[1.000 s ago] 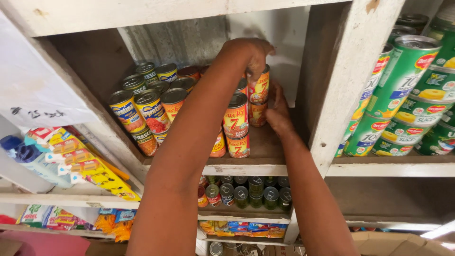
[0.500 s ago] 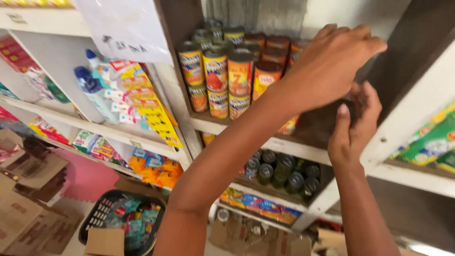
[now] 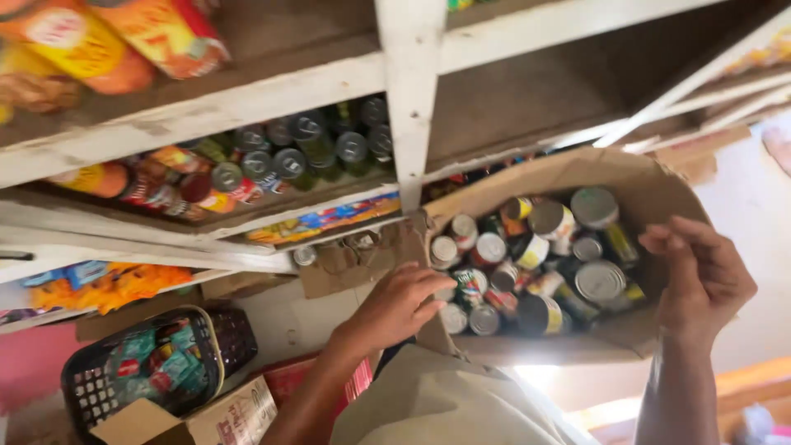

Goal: The recorder is taking canned goods from a cardboard box and arranging them neatly on store shelves.

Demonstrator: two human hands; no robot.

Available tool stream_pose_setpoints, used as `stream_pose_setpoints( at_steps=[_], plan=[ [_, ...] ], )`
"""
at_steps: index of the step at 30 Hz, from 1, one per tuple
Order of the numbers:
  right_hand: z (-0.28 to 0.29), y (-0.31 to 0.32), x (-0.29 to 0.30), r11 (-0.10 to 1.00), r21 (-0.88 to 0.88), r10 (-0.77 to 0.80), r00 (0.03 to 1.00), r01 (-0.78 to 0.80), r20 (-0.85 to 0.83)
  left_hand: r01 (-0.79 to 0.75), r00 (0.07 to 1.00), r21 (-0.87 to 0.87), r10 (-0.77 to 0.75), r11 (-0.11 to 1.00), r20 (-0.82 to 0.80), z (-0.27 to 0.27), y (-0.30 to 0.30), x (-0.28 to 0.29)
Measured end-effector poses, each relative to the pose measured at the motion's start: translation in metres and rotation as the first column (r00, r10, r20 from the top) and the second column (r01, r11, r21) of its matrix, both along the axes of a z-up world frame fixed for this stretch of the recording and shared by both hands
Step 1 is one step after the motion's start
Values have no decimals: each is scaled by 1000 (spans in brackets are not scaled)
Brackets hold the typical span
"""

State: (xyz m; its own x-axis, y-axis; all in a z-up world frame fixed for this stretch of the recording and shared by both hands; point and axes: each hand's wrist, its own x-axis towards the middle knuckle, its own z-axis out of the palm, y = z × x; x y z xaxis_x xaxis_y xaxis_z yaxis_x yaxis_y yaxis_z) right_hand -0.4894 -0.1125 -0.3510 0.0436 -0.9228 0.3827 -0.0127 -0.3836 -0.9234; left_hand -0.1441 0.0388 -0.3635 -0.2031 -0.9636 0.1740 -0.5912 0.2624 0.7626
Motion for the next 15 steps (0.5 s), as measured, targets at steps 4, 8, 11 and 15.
stream_pose_setpoints(
  at_steps=[4, 8, 11, 15],
  plan=[
    [-70, 18, -64, 978, 168, -116, 992, 123, -50, 62, 992, 180, -41, 982, -121, -50, 10, -32],
    [-123, 28, -76, 947, 291, -112, 989, 135, -92, 22, 991, 178, 2, 984, -133, -65, 13, -48],
    [-156, 20, -69, 917, 398, 23, 995, 18, -99, -1, 995, 193, 19, 981, -93, -65, 15, -50],
    [-183, 2, -42, 823, 556, 205, 974, -119, -95, -80, 995, 242, 90, 967, -34, -67, 25, -46]
  ],
)
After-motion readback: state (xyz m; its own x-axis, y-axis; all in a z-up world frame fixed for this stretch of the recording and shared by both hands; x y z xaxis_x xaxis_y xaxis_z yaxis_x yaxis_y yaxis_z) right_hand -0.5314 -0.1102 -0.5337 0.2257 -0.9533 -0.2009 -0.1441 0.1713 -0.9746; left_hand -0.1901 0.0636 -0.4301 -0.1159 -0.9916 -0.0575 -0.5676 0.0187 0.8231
